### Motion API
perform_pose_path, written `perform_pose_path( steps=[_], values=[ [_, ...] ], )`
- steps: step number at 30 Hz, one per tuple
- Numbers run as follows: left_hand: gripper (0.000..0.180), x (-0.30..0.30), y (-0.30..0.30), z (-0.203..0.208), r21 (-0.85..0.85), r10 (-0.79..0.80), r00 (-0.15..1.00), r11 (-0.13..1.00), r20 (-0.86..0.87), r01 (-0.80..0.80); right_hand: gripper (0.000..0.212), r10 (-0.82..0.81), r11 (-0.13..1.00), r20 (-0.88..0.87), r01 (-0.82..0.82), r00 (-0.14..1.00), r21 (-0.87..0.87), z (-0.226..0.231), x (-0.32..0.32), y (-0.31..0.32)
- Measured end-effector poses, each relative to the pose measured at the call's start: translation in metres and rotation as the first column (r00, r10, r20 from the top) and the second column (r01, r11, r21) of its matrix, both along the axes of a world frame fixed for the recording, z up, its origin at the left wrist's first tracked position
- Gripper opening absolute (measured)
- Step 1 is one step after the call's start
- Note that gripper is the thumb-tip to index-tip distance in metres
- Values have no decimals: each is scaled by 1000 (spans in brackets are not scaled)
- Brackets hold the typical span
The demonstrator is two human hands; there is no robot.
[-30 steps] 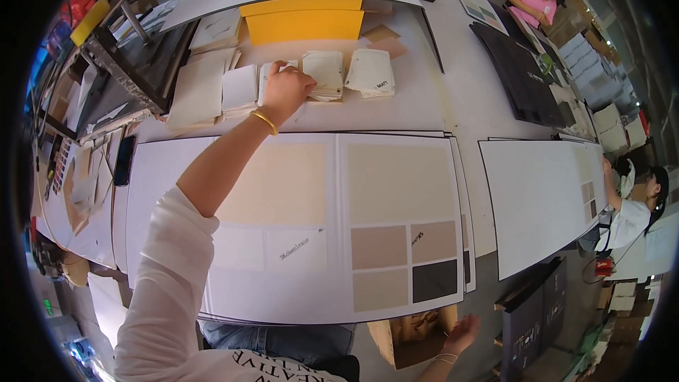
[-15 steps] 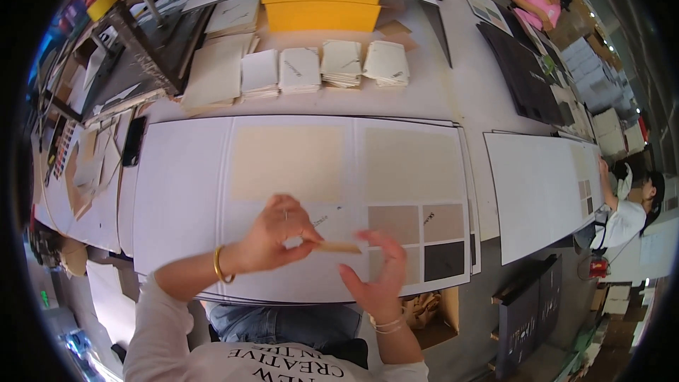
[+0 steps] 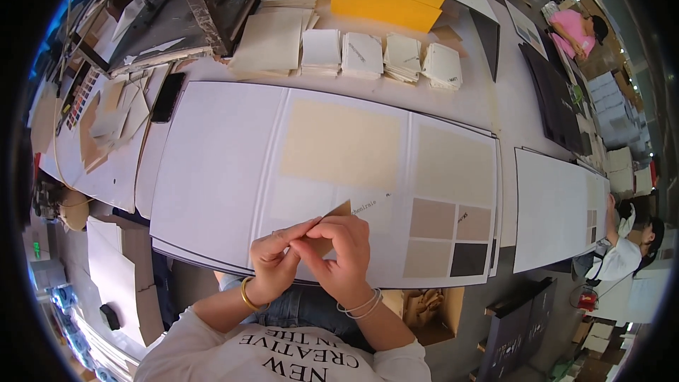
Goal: Peeling adhesive backing from color sample cards and sticking them into a sample book folder.
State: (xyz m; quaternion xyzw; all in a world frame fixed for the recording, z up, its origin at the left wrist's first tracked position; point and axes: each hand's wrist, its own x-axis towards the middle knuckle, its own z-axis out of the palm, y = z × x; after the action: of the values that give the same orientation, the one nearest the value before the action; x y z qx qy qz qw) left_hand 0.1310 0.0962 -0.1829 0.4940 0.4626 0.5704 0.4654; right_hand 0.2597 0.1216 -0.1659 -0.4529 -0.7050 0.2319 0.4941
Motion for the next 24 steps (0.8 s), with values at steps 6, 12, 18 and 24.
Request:
perform_pose_path(
  steps=[6, 12, 18, 24],
  values=[
    [34, -4, -3, -6, 114, 38, 996, 993, -80, -28, 22, 27, 999, -3, -27, 1000, -43, -7, 0, -6],
    [34, -4, -11, -3, 81, 36, 993, 996, -113, -27, 18, 82, 995, -104, -87, 991, -48, -4, 2, -8],
    [37, -1, -12, 1, 130, 27, 988, 991, -153, -7, 20, 99, 992, -145, -110, 984, -64, -3, 5, -10],
    [38, -3, -15, 0, 119, 21, 989, 993, -146, -3, 19, 59, 990, -166, -79, 984, -113, -3, 3, -13]
  ],
)
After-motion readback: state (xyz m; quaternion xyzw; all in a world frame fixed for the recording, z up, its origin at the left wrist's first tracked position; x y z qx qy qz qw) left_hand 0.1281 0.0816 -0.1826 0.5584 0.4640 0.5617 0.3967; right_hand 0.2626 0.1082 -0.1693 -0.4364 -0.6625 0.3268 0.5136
